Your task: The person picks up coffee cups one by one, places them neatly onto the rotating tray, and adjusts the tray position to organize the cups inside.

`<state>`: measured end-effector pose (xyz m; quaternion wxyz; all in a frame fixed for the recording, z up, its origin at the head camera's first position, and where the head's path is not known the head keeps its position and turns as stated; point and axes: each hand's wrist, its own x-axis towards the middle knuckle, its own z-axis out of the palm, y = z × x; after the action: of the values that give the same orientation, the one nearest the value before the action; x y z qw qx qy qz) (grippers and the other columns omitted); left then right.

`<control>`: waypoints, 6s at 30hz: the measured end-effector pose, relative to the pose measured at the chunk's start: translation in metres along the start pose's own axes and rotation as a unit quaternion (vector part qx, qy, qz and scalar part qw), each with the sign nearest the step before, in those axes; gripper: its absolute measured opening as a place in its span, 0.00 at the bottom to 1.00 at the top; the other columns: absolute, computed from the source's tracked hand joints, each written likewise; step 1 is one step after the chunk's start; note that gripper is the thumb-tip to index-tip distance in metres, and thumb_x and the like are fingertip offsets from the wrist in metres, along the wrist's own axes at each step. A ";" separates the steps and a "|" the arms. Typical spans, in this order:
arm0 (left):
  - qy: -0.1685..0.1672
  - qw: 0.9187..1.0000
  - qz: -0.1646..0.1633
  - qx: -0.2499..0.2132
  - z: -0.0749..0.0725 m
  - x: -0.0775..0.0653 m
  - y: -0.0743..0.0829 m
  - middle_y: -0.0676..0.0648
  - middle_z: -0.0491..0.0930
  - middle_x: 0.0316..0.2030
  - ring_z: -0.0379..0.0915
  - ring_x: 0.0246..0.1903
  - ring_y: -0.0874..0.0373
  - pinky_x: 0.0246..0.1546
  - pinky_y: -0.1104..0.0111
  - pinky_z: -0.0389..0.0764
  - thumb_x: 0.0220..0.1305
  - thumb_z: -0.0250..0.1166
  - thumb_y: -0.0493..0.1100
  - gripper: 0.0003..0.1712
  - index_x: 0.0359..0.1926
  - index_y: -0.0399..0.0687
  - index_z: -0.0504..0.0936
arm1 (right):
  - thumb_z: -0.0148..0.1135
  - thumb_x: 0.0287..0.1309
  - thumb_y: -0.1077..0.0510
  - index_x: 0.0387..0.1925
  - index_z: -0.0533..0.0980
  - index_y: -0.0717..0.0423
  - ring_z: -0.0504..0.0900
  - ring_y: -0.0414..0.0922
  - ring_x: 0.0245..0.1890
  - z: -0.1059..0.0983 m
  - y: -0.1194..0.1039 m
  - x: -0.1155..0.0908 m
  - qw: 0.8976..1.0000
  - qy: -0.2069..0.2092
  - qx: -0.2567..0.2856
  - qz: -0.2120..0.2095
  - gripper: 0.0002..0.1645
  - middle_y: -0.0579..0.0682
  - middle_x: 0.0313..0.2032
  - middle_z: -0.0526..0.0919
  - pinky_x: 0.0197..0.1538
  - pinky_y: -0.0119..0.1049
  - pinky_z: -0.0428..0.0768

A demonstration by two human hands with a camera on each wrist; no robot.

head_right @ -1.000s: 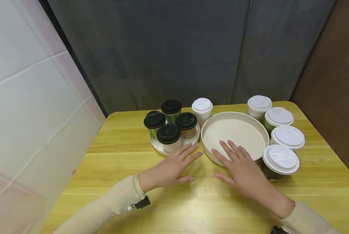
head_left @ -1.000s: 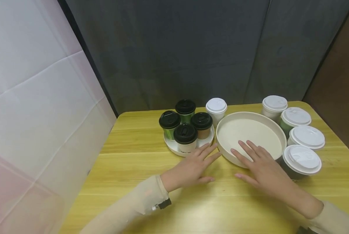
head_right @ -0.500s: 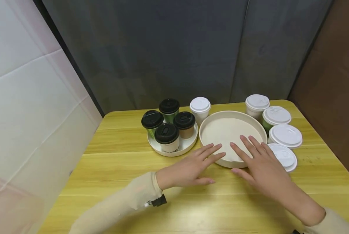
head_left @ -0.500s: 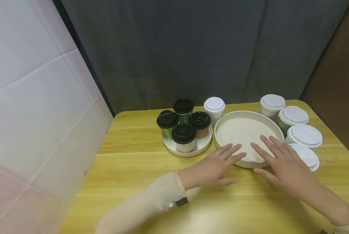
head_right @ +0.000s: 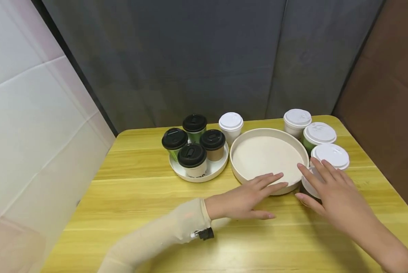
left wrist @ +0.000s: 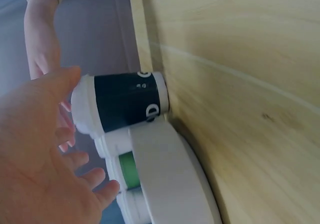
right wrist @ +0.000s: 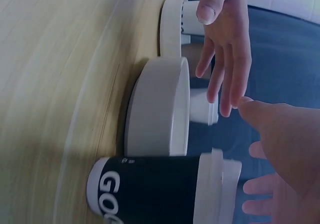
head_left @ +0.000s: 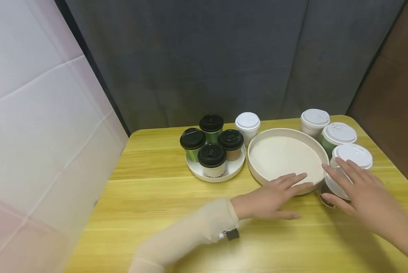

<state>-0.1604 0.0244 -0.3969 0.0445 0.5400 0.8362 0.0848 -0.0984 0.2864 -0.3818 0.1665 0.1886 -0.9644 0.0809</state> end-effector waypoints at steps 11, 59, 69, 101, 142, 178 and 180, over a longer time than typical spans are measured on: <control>-0.019 1.000 0.018 0.001 0.009 0.026 0.012 0.48 0.37 0.80 0.37 0.80 0.55 0.79 0.70 0.40 0.70 0.52 0.66 0.49 0.80 0.57 0.37 | 0.62 0.61 0.37 0.75 0.59 0.50 0.64 0.66 0.69 0.004 0.016 -0.016 0.999 -0.001 -0.034 0.005 0.47 0.69 0.69 0.65 0.75 0.62 0.52; 0.089 0.985 0.053 -0.140 -0.013 0.010 0.022 0.53 0.19 0.78 0.28 0.79 0.64 0.76 0.77 0.41 0.68 0.62 0.54 0.56 0.79 0.53 0.29 | 0.76 0.39 0.46 0.53 0.80 0.52 0.80 0.61 0.39 -0.032 -0.009 0.015 0.986 0.163 0.037 0.021 0.36 0.62 0.53 0.81 0.37 0.36 0.65; 0.125 0.978 0.002 -0.168 -0.019 -0.005 0.023 0.46 0.17 0.77 0.24 0.79 0.58 0.78 0.70 0.45 0.67 0.63 0.52 0.65 0.75 0.49 0.16 | 0.78 0.35 0.51 0.56 0.79 0.50 0.77 0.65 0.50 -0.030 -0.028 0.046 0.986 0.160 0.051 0.007 0.39 0.64 0.56 0.79 0.37 0.62 0.77; 0.188 0.931 -0.196 -0.244 -0.003 -0.042 -0.014 0.43 0.25 0.79 0.35 0.79 0.50 0.76 0.58 0.56 0.64 0.65 0.49 0.62 0.78 0.48 0.25 | 0.72 0.51 0.48 0.60 0.77 0.54 0.74 0.67 0.59 0.038 -0.071 0.128 0.989 0.080 0.123 0.013 0.35 0.66 0.62 0.74 0.54 0.65 0.76; 0.199 0.923 -0.221 -0.245 0.020 -0.045 -0.027 0.43 0.29 0.80 0.39 0.79 0.51 0.77 0.58 0.57 0.66 0.63 0.48 0.59 0.78 0.47 0.27 | 0.66 0.58 0.42 0.66 0.72 0.54 0.73 0.65 0.60 0.061 -0.077 0.133 0.993 0.007 0.114 0.033 0.37 0.66 0.67 0.69 0.54 0.64 0.78; 0.192 0.970 -0.110 -0.100 0.002 0.000 0.022 0.43 0.49 0.76 0.50 0.75 0.52 0.75 0.66 0.60 0.64 0.64 0.50 0.50 0.77 0.46 0.44 | 0.70 0.55 0.46 0.69 0.66 0.54 0.65 0.73 0.63 -0.006 0.019 0.061 0.992 0.031 0.074 0.101 0.43 0.69 0.70 0.64 0.58 0.74 0.64; 0.179 0.974 -0.103 -0.096 0.002 0.007 0.024 0.43 0.49 0.76 0.50 0.76 0.52 0.76 0.67 0.59 0.65 0.63 0.51 0.50 0.77 0.46 0.44 | 0.71 0.55 0.47 0.68 0.67 0.55 0.65 0.74 0.62 -0.005 0.026 0.057 0.991 0.034 0.070 0.105 0.42 0.70 0.69 0.64 0.56 0.74 0.66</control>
<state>-0.1418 0.0402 -0.3938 -0.0456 0.4201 0.8696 0.2554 -0.1569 0.2925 -0.3597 0.1758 0.0945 -0.9646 0.1721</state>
